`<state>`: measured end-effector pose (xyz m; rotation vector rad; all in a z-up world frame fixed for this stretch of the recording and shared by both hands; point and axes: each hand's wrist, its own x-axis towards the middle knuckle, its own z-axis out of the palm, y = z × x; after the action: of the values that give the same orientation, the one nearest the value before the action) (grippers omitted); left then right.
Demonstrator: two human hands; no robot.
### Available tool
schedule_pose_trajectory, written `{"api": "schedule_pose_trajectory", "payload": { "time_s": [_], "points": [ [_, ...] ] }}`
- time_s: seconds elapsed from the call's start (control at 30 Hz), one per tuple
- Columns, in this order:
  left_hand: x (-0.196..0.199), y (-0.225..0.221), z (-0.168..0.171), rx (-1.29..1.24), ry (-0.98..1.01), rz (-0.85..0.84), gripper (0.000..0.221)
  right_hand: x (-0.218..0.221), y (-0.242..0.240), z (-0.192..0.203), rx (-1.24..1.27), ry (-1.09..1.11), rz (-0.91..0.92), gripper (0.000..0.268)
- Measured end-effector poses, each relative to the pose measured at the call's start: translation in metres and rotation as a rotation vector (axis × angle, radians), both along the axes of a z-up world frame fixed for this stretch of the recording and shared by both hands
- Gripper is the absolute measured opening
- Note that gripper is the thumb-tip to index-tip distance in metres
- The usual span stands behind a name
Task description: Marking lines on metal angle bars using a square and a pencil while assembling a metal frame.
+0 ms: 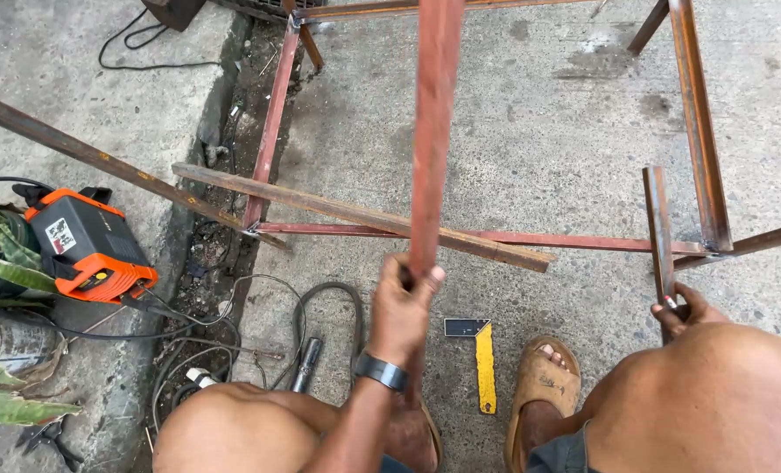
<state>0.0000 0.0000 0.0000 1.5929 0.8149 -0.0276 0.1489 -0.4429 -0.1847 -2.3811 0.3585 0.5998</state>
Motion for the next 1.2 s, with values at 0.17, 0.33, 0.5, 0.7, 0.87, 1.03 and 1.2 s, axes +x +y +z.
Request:
{"api": "schedule_pose_trajectory", "payload": {
  "time_s": [0.17, 0.33, 0.5, 0.7, 0.87, 1.03, 1.2],
  "points": [
    [-0.003, -0.036, -0.043, -0.032, -0.131, -0.013, 0.024, -0.015, -0.004, -0.047, 0.026, -0.115, -0.01, 0.07],
    [-0.013, -0.044, -0.051, 0.131, -0.208, -0.086, 0.025, -0.021, -0.014, -0.077, 0.12, -0.244, -0.054, 0.067],
    [-0.021, -0.042, -0.049, 0.167, -0.256, -0.046, 0.025, -0.004, -0.023, -0.064, -0.077, 0.043, 0.005, 0.072],
    [-0.023, -0.045, -0.059, 0.106, -0.324, -0.062, 0.026, -0.012, -0.007, 0.087, 0.117, -0.185, -0.189, 0.048],
    [-0.006, -0.07, -0.05, -0.007, -0.176, -0.162, 0.028, 0.051, -0.018, 0.153, 0.236, -0.532, 0.177, 0.044],
    [0.007, -0.109, -0.054, -0.046, -0.159, -0.273, 0.026, -0.026, 0.132, 0.273, 0.456, -0.371, 0.237, 0.052],
    [-0.003, -0.132, -0.065, -0.15, -0.121, -0.349, 0.027, -0.052, 0.176, 0.16, 0.781, -0.058, -0.08, 0.014]
  ]
}}
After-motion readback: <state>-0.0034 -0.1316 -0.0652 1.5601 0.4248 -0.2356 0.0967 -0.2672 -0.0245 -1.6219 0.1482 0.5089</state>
